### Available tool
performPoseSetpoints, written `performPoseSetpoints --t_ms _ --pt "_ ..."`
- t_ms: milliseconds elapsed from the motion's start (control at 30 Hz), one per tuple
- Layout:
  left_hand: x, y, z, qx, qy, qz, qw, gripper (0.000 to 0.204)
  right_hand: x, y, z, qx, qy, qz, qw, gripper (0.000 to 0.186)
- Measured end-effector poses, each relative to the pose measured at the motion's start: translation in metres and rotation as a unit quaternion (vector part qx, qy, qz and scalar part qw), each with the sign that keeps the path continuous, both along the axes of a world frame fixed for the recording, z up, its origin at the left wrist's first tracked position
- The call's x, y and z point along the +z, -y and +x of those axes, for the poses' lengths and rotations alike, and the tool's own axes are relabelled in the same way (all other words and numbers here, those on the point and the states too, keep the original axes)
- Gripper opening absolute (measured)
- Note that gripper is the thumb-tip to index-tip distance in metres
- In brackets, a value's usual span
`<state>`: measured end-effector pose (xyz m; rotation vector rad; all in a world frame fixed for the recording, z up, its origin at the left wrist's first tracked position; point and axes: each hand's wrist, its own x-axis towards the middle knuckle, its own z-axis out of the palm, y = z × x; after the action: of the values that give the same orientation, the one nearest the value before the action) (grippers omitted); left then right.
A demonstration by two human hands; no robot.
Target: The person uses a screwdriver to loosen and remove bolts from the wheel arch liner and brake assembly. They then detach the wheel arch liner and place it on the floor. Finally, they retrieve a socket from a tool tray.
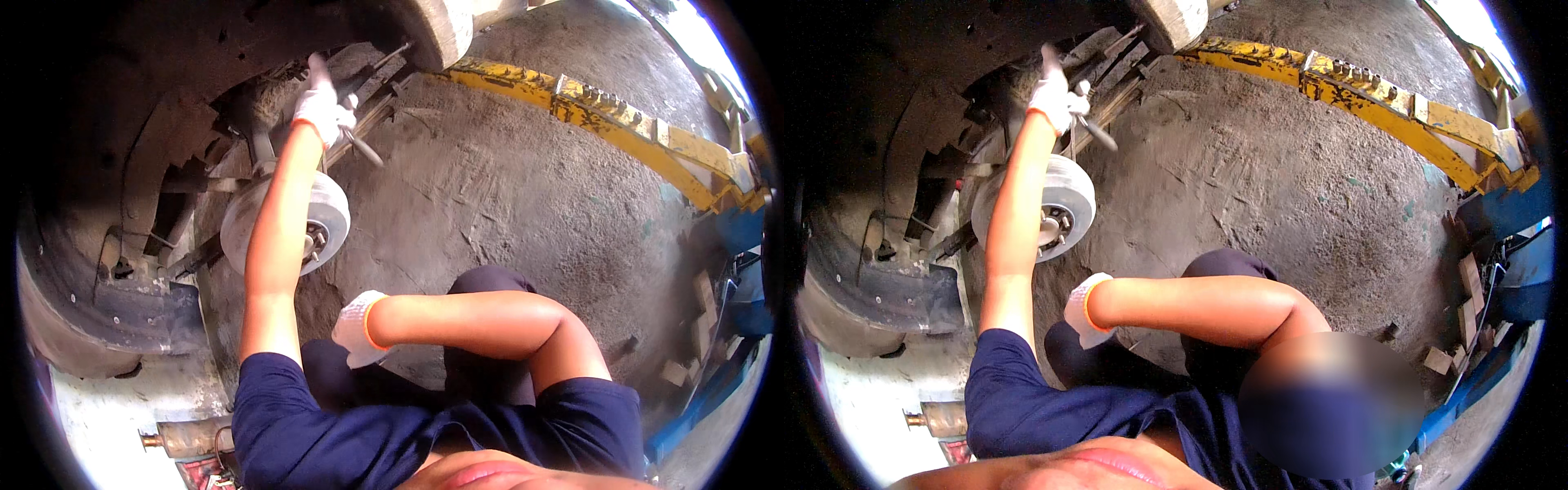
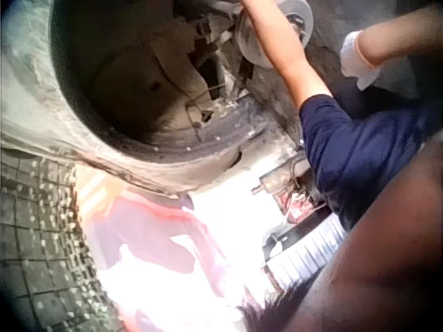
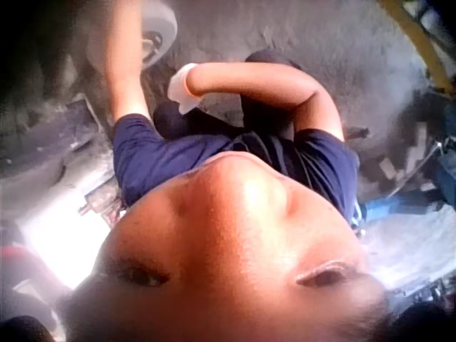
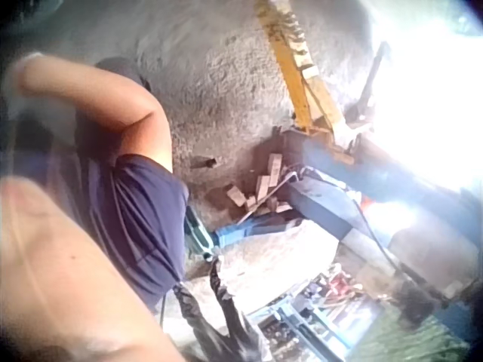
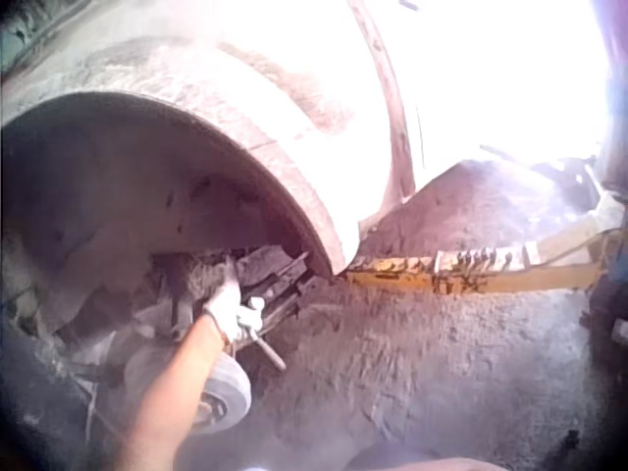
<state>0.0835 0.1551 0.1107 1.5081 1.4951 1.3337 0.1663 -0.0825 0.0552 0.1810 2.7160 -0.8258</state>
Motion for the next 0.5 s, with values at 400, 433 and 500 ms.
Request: performPoseSetpoints --t_ms 400,433,500 --pt "0.028 0.015 0.031 0.096 0.039 -0.123 0.987 0.072 -0.006 0.001 0.002 -0.005 -0.034 0.006 0.999 0.045" --pt "0.023 0.012 0.024 0.081 -0.004 -0.086 0.993 0.072 -0.004 0.003 0.002 0.005 -0.038 0.007 0.999 0.045" --pt "0.008 0.001 0.008 0.049 -0.090 -0.011 0.995 0.071 0.000 0.005 0.002 0.022 -0.047 0.007 0.999 0.045"
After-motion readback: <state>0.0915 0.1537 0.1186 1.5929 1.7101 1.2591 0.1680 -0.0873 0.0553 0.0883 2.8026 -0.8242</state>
